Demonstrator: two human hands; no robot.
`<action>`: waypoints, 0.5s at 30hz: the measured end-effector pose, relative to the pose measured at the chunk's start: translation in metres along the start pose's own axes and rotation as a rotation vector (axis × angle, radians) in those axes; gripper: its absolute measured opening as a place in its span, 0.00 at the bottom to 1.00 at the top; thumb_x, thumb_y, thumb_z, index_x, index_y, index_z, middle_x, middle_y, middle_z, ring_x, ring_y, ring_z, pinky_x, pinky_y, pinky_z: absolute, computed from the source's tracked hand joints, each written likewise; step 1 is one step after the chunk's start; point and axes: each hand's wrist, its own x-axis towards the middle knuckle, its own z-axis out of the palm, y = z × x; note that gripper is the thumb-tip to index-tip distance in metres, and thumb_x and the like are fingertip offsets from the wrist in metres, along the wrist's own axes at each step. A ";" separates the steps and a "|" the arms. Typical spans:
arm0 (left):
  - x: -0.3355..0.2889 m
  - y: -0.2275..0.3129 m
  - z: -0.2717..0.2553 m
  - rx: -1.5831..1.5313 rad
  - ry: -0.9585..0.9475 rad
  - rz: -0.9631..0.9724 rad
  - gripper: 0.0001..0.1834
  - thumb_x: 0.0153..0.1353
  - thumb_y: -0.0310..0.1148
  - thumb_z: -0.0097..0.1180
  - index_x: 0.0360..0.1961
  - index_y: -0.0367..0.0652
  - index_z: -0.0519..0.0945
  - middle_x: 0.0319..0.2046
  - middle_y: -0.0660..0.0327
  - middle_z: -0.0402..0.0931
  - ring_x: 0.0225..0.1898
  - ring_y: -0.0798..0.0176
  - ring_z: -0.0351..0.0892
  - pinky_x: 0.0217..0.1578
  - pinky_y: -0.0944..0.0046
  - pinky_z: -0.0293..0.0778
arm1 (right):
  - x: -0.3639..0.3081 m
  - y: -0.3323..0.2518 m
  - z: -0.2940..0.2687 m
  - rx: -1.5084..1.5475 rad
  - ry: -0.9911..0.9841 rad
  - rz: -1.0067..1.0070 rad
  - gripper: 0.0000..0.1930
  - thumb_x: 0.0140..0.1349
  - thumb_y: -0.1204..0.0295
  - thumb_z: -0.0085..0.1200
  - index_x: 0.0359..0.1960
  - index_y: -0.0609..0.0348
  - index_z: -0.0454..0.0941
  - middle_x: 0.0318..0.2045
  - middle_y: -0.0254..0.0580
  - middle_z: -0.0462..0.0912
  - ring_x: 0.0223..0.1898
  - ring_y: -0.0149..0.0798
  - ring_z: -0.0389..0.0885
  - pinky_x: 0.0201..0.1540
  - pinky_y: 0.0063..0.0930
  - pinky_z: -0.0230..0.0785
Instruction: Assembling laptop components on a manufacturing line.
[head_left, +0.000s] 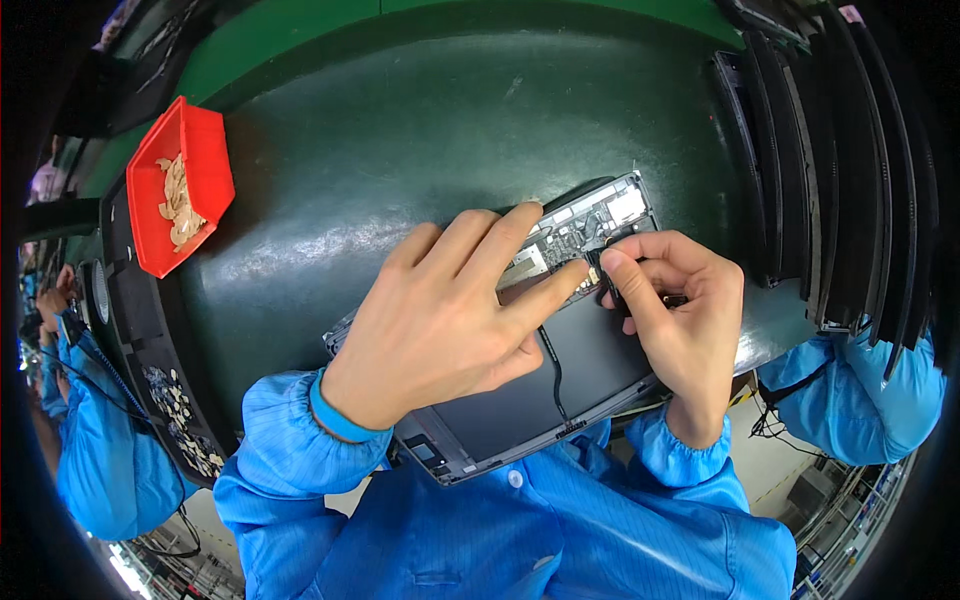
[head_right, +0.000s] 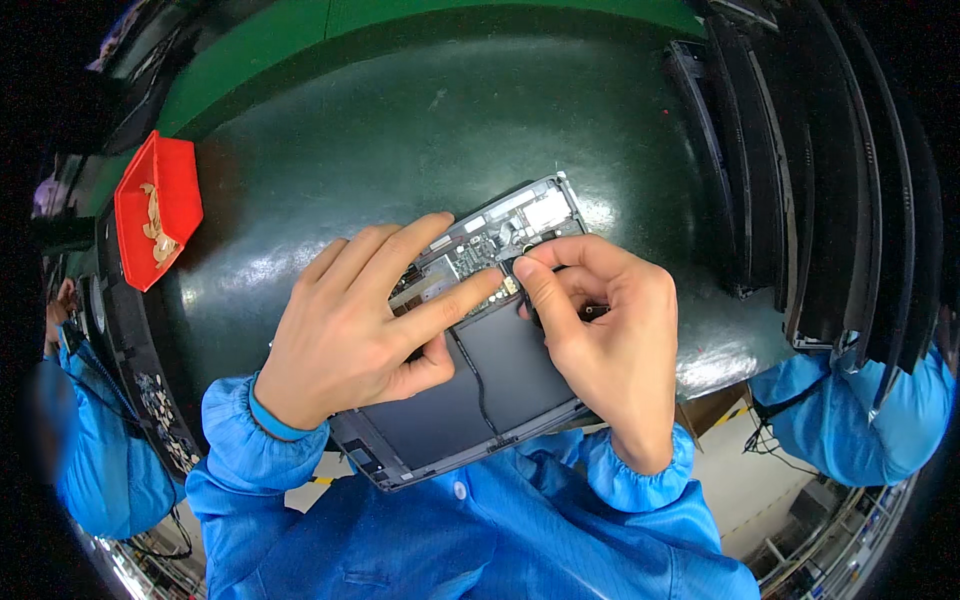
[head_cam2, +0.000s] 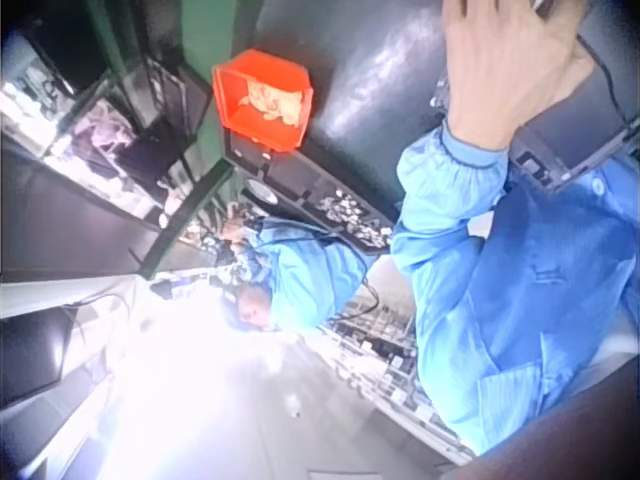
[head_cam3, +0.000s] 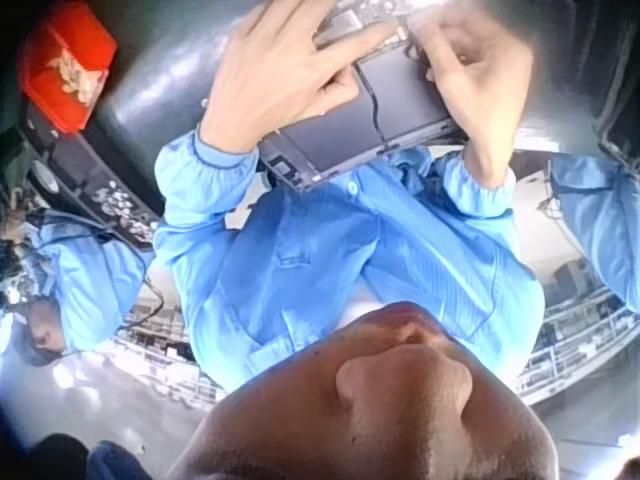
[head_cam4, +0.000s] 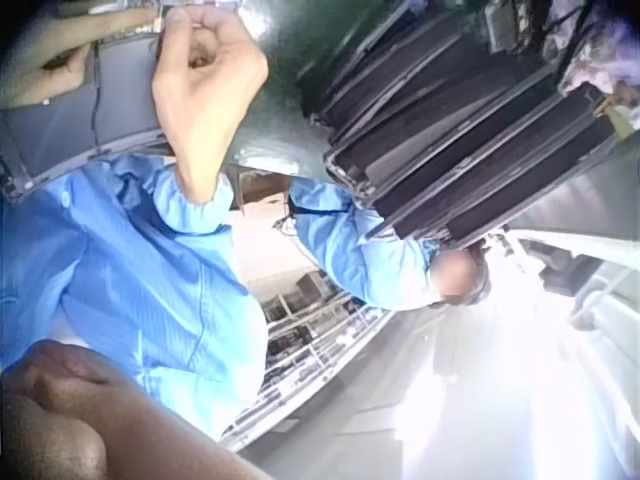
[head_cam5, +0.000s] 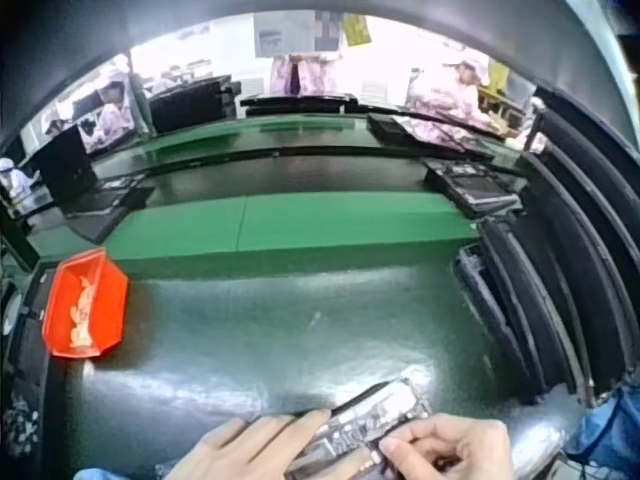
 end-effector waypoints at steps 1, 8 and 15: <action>0.000 0.000 0.001 -0.003 -0.003 -0.001 0.33 0.42 0.32 0.65 0.56 0.66 0.88 0.58 0.53 0.79 0.46 0.51 0.82 0.45 0.54 0.82 | 0.000 0.000 0.000 -0.001 -0.001 0.004 0.07 0.67 0.74 0.65 0.38 0.68 0.86 0.20 0.39 0.87 0.21 0.22 0.80 0.25 0.18 0.68; 0.000 0.000 0.000 -0.021 -0.002 -0.013 0.34 0.42 0.32 0.65 0.56 0.66 0.88 0.58 0.53 0.79 0.46 0.51 0.82 0.45 0.53 0.82 | 0.000 -0.002 0.000 0.026 -0.006 0.032 0.06 0.67 0.76 0.65 0.38 0.69 0.86 0.20 0.40 0.87 0.23 0.23 0.82 0.27 0.18 0.70; -0.001 0.000 0.000 -0.028 -0.003 -0.014 0.34 0.42 0.32 0.65 0.56 0.66 0.88 0.58 0.53 0.78 0.46 0.51 0.81 0.45 0.53 0.82 | 0.000 -0.003 0.000 0.008 -0.008 -0.012 0.05 0.67 0.77 0.65 0.38 0.69 0.85 0.20 0.41 0.87 0.24 0.24 0.85 0.28 0.18 0.72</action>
